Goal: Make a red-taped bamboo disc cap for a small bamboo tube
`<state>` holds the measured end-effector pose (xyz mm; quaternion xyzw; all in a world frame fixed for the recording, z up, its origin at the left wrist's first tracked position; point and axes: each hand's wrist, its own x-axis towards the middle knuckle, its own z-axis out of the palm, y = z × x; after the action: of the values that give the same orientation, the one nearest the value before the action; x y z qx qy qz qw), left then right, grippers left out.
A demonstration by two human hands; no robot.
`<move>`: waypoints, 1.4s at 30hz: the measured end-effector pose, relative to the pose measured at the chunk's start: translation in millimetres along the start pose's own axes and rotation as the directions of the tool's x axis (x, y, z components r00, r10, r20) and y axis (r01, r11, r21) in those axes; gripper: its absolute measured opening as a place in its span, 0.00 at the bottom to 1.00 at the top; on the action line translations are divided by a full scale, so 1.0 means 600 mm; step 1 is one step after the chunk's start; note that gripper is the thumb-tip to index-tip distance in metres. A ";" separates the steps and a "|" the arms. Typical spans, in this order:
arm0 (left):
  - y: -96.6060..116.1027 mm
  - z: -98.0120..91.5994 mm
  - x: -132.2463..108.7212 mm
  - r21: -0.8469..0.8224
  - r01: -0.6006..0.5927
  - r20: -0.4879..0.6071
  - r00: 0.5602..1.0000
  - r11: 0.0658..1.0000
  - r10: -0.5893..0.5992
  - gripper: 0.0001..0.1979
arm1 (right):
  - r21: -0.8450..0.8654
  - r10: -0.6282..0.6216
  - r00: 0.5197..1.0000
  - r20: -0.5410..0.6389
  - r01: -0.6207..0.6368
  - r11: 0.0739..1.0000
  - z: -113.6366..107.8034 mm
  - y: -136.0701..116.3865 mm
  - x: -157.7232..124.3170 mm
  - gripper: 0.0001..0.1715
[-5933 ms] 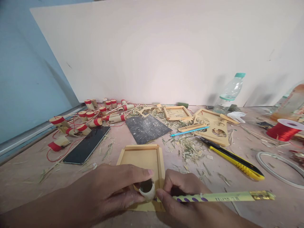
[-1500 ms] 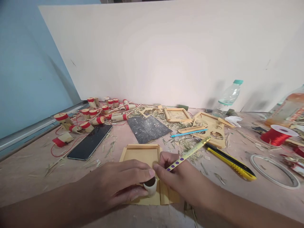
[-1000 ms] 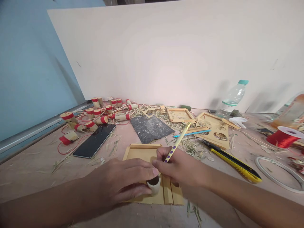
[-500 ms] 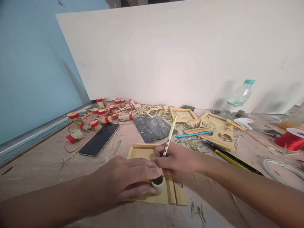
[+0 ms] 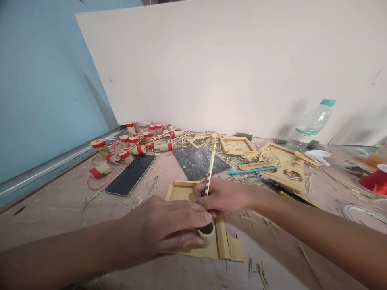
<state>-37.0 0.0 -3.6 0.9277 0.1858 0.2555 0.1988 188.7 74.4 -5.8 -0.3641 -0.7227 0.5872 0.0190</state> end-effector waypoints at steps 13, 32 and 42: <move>0.002 0.000 -0.001 0.102 0.072 0.011 0.997 0.992 -0.073 0.13 | -0.120 0.001 0.994 0.111 0.013 0.993 -0.012 -0.008 0.028 0.19; 0.008 -0.004 0.003 0.125 0.059 0.037 0.997 0.990 -0.064 0.09 | -0.281 0.053 0.943 0.329 0.044 0.959 -0.020 -0.020 0.073 0.13; 0.008 -0.004 0.003 0.138 0.022 0.047 0.998 0.990 -0.028 0.11 | -0.329 0.031 0.911 0.410 0.116 0.937 -0.027 -0.023 0.087 0.12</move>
<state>-35.7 -2.7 0.9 0.9428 0.2096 0.2169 0.1422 151.0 115.9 -9.6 -0.2144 -0.8104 0.5132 -0.1840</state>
